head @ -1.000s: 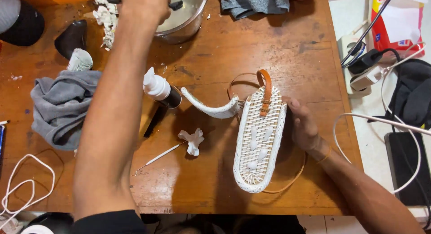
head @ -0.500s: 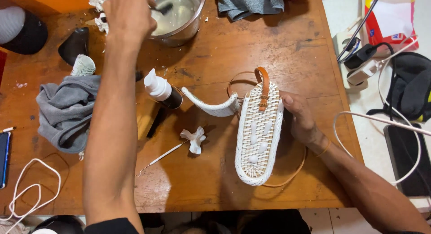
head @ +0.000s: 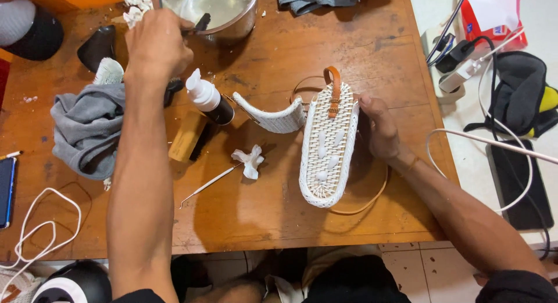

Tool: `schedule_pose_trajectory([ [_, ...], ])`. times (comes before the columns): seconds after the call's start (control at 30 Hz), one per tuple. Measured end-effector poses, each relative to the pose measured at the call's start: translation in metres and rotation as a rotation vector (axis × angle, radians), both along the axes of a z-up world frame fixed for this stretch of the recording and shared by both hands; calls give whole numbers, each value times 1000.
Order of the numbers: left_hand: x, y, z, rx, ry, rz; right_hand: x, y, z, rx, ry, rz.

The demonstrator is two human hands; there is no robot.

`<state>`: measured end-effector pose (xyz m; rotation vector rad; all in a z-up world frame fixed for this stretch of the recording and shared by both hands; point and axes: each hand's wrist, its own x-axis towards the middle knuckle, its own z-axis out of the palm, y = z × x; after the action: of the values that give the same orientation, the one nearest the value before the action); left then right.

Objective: Brushing the exterior and interior edges of a woven bag with a small brush to apply or spread a substance.

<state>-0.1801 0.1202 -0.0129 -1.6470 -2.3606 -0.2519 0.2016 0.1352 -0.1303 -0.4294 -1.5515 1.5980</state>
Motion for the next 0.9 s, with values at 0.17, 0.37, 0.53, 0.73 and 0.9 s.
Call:
schedule_pose_trajectory([
  [0.17,-14,-21,-7,382,221,-194,2,-5,3,100,-99,-17],
  [0.37,74,-74,40,290,-246,-652,-2,-6,1,-52,-13,-36],
  [0.53,116,-105,27,107,-55,-843,1,-5,-4,-83,-37,-37],
  [0.73,143,-120,26,154,-161,-956,2,-13,9,-46,-73,-50],
  [0.9,164,-114,27,216,-181,-1040,3,-14,9,-36,-102,-38],
])
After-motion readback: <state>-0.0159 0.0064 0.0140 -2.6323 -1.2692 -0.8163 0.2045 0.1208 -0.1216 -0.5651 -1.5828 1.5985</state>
